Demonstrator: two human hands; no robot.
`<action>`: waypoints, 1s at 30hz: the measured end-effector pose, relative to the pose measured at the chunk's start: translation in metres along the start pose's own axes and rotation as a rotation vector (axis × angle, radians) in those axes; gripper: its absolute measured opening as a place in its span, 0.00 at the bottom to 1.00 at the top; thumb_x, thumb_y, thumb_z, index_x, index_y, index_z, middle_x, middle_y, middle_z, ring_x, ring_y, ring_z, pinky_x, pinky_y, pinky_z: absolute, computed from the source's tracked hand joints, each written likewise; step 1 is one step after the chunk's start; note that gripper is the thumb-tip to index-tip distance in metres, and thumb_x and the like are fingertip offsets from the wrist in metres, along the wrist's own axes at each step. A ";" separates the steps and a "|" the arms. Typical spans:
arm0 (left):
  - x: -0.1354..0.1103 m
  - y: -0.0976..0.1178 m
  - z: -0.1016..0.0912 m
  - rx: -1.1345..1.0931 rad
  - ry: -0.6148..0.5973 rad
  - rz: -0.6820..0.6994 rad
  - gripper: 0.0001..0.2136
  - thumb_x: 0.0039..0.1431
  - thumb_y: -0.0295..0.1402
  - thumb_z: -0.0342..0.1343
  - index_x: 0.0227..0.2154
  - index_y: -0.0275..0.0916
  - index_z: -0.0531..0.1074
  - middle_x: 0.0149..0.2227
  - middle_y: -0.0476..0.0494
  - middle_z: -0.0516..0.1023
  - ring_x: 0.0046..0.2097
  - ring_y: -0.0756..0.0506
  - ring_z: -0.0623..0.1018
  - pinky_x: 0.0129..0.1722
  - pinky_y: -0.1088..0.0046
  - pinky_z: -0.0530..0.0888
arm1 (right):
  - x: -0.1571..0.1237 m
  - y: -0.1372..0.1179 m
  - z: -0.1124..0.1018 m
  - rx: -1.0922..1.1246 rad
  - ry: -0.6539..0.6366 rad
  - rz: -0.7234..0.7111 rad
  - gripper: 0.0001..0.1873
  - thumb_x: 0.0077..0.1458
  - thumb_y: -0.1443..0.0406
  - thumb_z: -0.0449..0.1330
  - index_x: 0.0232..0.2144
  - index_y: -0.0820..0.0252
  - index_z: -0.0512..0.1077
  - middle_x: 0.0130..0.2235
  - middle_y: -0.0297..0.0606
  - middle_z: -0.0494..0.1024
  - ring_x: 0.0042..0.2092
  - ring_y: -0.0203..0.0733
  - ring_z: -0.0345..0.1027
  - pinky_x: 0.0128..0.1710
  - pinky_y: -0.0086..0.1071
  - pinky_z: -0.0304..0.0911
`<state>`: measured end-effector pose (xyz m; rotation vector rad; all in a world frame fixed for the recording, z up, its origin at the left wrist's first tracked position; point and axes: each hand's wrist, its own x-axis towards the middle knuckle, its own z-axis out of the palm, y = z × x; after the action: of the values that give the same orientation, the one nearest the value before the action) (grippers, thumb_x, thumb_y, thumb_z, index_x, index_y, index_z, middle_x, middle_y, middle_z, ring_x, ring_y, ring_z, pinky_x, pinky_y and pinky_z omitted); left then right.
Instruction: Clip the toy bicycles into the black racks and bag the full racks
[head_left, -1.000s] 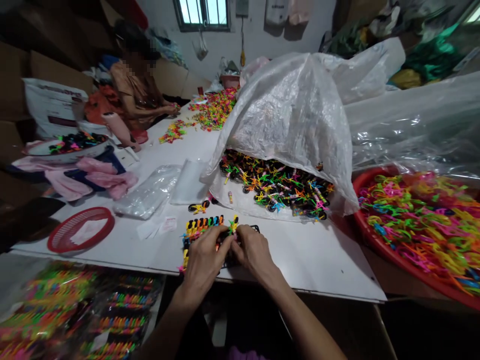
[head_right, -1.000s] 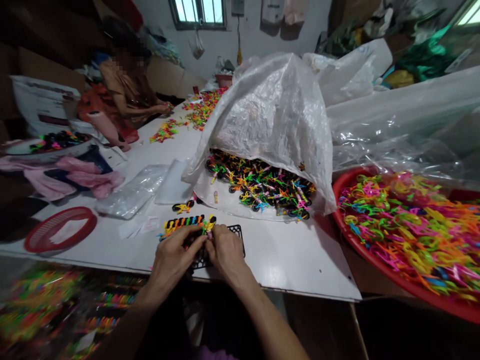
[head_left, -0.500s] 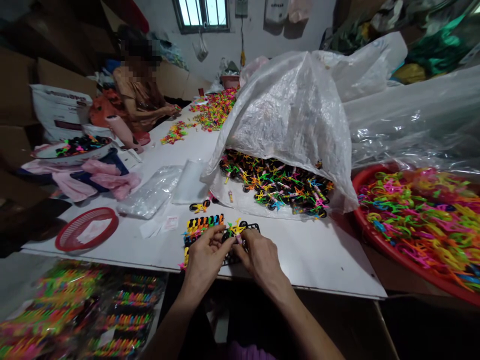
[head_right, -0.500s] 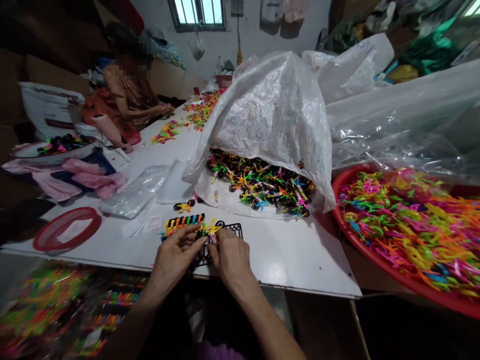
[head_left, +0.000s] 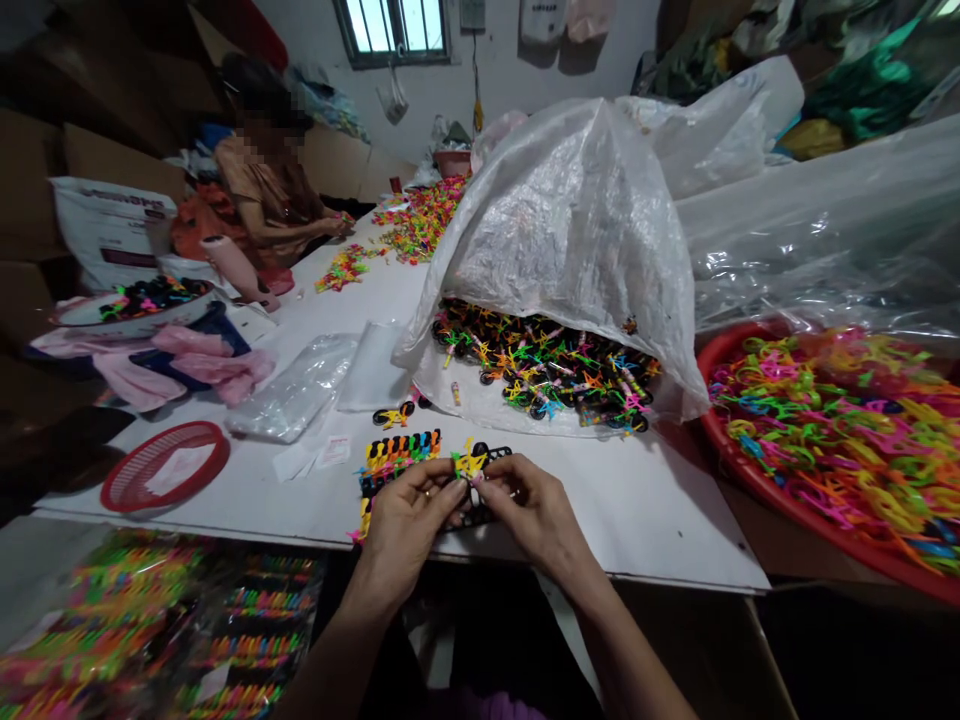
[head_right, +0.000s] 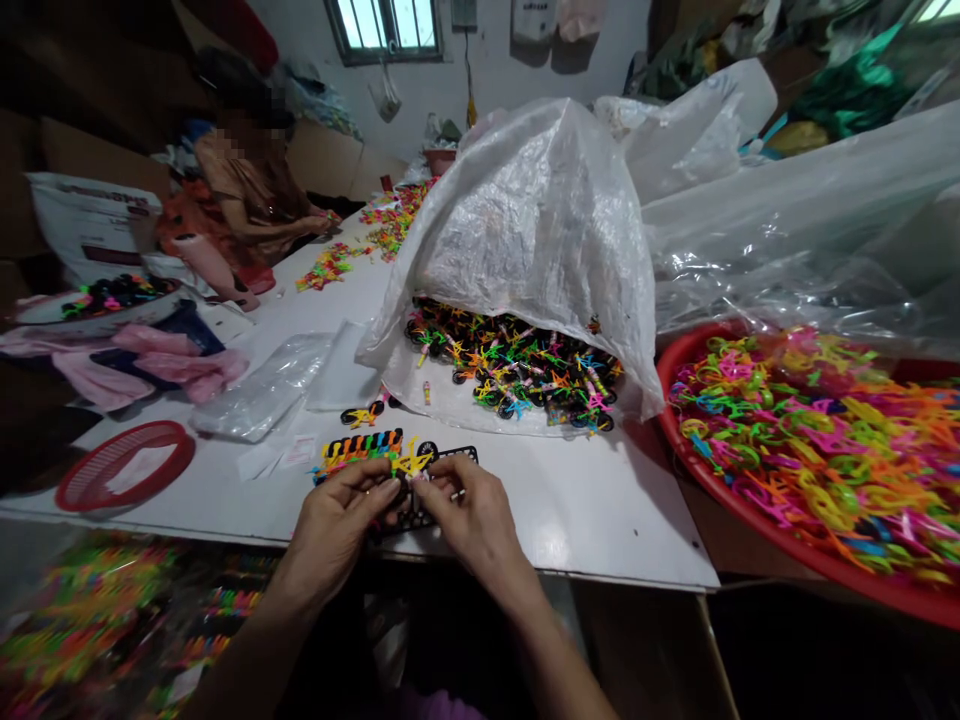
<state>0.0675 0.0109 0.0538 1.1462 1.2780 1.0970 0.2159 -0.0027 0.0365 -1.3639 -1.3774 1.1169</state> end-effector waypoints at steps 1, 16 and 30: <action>-0.003 0.003 0.002 -0.002 -0.016 0.008 0.18 0.43 0.43 0.61 0.33 0.34 0.73 0.25 0.46 0.75 0.24 0.50 0.73 0.23 0.75 0.72 | 0.002 0.007 0.000 0.189 -0.035 0.076 0.17 0.50 0.53 0.58 0.37 0.60 0.68 0.30 0.35 0.73 0.29 0.36 0.65 0.28 0.28 0.59; -0.038 0.024 0.027 0.570 -0.019 0.503 0.04 0.49 0.34 0.57 0.23 0.40 0.72 0.16 0.55 0.64 0.17 0.54 0.63 0.17 0.80 0.62 | -0.001 0.012 0.003 0.682 -0.056 0.054 0.24 0.38 0.53 0.65 0.37 0.55 0.64 0.29 0.30 0.64 0.27 0.32 0.56 0.24 0.24 0.54; -0.032 0.005 0.029 0.711 0.122 0.722 0.05 0.55 0.30 0.53 0.25 0.37 0.69 0.20 0.51 0.69 0.21 0.52 0.69 0.22 0.78 0.65 | -0.003 0.018 0.009 0.456 0.198 0.048 0.15 0.43 0.62 0.61 0.32 0.56 0.59 0.29 0.28 0.62 0.26 0.31 0.54 0.24 0.24 0.54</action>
<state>0.0966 -0.0204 0.0618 2.2231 1.4353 1.2601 0.2108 -0.0062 0.0171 -1.1400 -0.8832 1.2025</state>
